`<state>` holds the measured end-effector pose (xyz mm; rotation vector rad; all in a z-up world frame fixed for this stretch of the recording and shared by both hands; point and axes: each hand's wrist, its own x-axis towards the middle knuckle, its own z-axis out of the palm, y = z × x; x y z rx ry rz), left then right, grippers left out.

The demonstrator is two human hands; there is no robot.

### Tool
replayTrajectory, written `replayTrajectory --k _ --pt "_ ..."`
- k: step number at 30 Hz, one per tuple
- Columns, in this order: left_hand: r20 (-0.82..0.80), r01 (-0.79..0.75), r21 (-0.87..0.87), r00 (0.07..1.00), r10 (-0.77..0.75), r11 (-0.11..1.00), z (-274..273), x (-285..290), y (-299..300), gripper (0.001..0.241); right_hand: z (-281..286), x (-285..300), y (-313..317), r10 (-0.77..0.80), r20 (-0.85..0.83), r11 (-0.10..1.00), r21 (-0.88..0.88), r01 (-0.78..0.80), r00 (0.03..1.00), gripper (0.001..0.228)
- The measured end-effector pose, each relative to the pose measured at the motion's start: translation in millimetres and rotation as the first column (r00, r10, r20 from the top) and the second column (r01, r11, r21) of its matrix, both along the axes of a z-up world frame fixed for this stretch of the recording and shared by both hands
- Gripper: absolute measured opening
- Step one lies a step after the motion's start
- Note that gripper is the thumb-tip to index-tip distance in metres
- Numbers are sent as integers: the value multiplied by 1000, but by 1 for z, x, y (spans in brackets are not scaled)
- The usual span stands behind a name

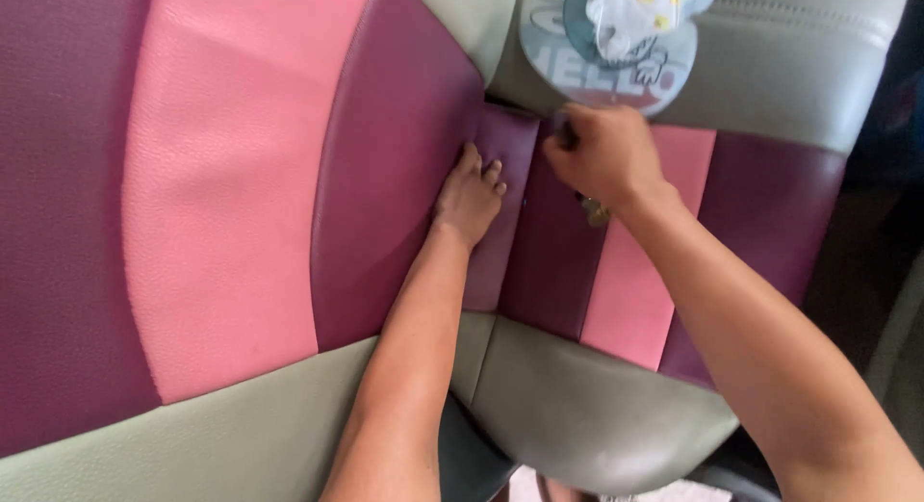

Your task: The person uses a brush to clean the car's interior, starting with the multi-colored seat and moving to the door frame and door panel. They scrub the seat fabric, the door jamb, the window trim, and the interior door handle area.

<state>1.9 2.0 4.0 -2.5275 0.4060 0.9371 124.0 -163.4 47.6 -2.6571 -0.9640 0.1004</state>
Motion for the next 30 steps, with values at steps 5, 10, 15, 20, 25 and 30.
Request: replayTrajectory --k 5,10,15,20,25,30 --pt "26 -41 -112 999 44 993 -2 -1 1 48 -7 -17 -18 -107 -55 959 258 117 993 20" --pt "33 -129 -218 990 140 967 38 -8 -13 53 -22 -50 -71 -520 -410 743 216 633 750 31" --pt "158 -396 -505 831 533 767 2 -21 -41 35 -80 -72 -148 -630 -591 607 31 794 504 32" --pt "408 -262 -649 672 618 714 -72 -31 -51 16 -63 -72 -124 -645 -559 606 44 795 522 41" --pt "383 -291 -603 711 589 743 -73 -29 -63 14 -78 -77 -128 -629 -653 533 31 845 421 35" --pt "247 -561 -730 317 916 391 -48 -19 -120 26 -102 -70 -149 -525 -799 124 268 955 292 30"
